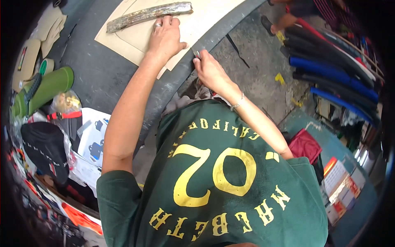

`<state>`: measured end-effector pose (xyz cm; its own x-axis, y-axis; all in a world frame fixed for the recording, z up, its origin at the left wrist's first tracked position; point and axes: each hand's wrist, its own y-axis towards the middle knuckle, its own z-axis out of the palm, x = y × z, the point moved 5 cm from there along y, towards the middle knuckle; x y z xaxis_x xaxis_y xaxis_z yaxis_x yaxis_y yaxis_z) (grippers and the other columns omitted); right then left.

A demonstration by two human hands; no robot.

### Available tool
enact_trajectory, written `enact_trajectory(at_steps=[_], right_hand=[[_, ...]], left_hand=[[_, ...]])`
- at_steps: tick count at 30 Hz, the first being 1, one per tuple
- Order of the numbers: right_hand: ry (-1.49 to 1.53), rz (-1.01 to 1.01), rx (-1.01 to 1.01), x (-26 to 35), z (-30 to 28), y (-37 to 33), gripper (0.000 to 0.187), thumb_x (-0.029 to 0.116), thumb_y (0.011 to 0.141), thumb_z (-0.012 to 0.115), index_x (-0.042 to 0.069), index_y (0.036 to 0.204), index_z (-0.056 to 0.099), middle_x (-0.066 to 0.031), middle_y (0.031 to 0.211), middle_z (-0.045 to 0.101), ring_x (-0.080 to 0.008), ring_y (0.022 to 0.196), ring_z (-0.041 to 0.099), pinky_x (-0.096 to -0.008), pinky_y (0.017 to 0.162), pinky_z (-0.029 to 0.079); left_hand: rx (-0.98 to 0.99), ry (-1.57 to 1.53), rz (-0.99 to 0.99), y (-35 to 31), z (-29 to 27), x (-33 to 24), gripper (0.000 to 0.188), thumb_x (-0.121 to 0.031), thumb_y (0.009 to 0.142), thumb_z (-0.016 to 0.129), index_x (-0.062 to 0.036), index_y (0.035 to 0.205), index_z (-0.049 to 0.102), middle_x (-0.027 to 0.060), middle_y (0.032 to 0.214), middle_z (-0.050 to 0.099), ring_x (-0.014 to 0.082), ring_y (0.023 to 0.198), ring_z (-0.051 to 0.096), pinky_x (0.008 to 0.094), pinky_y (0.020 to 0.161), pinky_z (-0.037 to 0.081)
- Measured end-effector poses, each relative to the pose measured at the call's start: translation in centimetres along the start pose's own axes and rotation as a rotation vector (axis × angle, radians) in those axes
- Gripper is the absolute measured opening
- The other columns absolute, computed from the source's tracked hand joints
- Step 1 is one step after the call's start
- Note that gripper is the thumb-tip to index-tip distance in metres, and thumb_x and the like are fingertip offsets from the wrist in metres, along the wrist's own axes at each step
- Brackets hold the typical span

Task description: Cutting out pattern templates from leather material using a utility knife and a metal ruler on a workshop bench.

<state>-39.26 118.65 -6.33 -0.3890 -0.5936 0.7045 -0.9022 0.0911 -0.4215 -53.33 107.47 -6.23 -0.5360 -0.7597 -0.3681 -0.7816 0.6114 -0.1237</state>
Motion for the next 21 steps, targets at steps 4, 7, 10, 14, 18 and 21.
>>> enact_trajectory(at_steps=[4, 7, 10, 14, 18, 21], right_hand=[[-0.127, 0.041, -0.103, -0.8, -0.2, 0.6, 0.025, 0.021, 0.105, 0.051, -0.003, 0.109, 0.045, -0.0318, 0.108, 0.061, -0.0516, 0.094, 0.064, -0.0563, 0.084, 0.052], [-0.188, 0.066, -0.085, -1.4, -0.4, 1.2, 0.021, 0.017, 0.104, 0.051, -0.003, 0.108, 0.046, -0.0329, 0.107, 0.061, -0.0519, 0.095, 0.064, -0.0574, 0.085, 0.053], [-0.215, 0.118, -0.038, -1.5, -0.6, 1.3, 0.023, 0.017, 0.104, 0.048, -0.004, 0.112, 0.048, -0.0342, 0.117, 0.059, -0.0527, 0.099, 0.066, -0.0568, 0.090, 0.054], [-0.235, 0.120, -0.030, -1.7, -0.9, 1.6, 0.023, 0.017, 0.104, 0.049, -0.004, 0.113, 0.048, -0.0343, 0.119, 0.059, -0.0526, 0.099, 0.066, -0.0561, 0.090, 0.054], [-0.241, 0.122, -0.046, -1.6, -1.1, 1.8, 0.023, 0.016, 0.103, 0.049, -0.005, 0.113, 0.048, -0.0349, 0.116, 0.060, -0.0521, 0.099, 0.065, -0.0559, 0.089, 0.054], [-0.282, 0.128, -0.061, -2.0, -0.8, 2.0, 0.022, 0.015, 0.103, 0.049, -0.006, 0.110, 0.048, -0.0353, 0.108, 0.062, -0.0515, 0.097, 0.066, -0.0562, 0.086, 0.055]], left_hand=[[0.029, 0.019, -0.010, 1.8, 2.1, -0.7, 0.075, -0.033, 0.072, 0.090, -0.0006, 0.130, 0.056, 0.0239, 0.134, 0.054, 0.0483, 0.127, 0.051, 0.0509, 0.106, 0.048], [0.059, 0.054, -0.025, 2.7, 2.6, -1.4, 0.076, -0.035, 0.073, 0.090, 0.0019, 0.130, 0.054, 0.0253, 0.134, 0.054, 0.0495, 0.126, 0.052, 0.0516, 0.104, 0.049], [0.073, 0.052, -0.035, 3.0, 3.0, -1.8, 0.075, -0.035, 0.073, 0.090, 0.0025, 0.129, 0.055, 0.0253, 0.133, 0.054, 0.0495, 0.126, 0.053, 0.0517, 0.104, 0.049], [0.063, 0.058, -0.028, 3.3, 2.9, -2.3, 0.076, -0.035, 0.073, 0.090, 0.0030, 0.128, 0.055, 0.0255, 0.133, 0.055, 0.0494, 0.124, 0.054, 0.0514, 0.104, 0.049], [-0.055, -0.218, 0.071, 2.5, 2.4, -1.3, 0.078, -0.029, 0.070, 0.092, 0.0025, 0.130, 0.055, 0.0224, 0.137, 0.053, 0.0456, 0.131, 0.050, 0.0495, 0.110, 0.047], [-0.015, -0.209, 0.041, 3.2, 0.8, -3.7, 0.079, -0.027, 0.069, 0.092, 0.0056, 0.130, 0.052, 0.0259, 0.136, 0.051, 0.0449, 0.130, 0.050, 0.0481, 0.111, 0.044]])
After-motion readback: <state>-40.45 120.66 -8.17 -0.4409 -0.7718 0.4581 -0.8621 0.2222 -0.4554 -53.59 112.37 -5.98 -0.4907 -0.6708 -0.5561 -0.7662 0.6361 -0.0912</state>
